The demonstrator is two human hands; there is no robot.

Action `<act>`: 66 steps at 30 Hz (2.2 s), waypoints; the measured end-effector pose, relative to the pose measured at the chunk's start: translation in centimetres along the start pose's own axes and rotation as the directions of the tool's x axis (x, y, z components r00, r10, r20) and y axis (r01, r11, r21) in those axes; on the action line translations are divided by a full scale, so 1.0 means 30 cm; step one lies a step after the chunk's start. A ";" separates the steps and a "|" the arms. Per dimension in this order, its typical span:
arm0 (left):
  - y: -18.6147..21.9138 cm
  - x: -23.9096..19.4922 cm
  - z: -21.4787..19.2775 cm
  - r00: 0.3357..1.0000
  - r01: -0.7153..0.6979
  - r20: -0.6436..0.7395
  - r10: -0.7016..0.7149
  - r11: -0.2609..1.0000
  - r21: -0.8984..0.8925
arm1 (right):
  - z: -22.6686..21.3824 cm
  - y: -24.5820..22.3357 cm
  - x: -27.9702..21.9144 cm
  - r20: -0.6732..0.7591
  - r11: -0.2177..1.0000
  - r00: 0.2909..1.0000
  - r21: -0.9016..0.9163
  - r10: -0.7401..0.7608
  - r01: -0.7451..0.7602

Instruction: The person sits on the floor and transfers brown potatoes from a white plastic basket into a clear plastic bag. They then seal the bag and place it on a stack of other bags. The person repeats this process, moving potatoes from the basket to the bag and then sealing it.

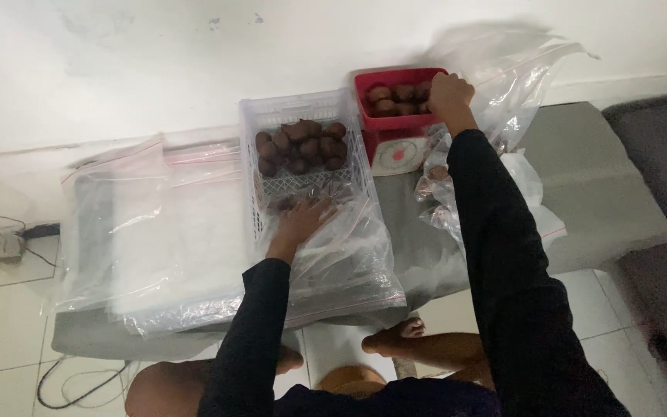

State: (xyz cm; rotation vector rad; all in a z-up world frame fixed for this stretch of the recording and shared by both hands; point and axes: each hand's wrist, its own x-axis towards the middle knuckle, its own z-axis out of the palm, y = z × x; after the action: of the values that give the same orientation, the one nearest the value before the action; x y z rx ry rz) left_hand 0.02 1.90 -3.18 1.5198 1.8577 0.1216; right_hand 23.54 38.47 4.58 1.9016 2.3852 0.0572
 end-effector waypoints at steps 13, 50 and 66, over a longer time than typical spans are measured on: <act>0.027 -0.035 -0.020 0.998 -0.027 -0.048 0.028 0.999 0.030 | -0.109 -0.169 -0.276 -0.510 0.877 0.718 -0.195 -0.474 0.440; -0.084 -0.478 0.123 0.838 -0.123 -0.474 0.269 0.941 0.316 | 0.041 -0.396 -0.990 0.096 0.627 0.641 0.359 -0.762 0.691; -0.142 -0.697 0.250 0.581 -0.090 -0.814 -0.002 0.994 -0.067 | 0.037 -0.159 -1.312 -0.106 0.565 0.584 0.162 -0.805 0.809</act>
State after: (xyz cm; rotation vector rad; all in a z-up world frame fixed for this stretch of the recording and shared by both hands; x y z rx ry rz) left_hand 1.78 -20.55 -1.08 1.5567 2.4454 1.1063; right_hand 27.70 -0.97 4.93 0.6322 3.1083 -0.2334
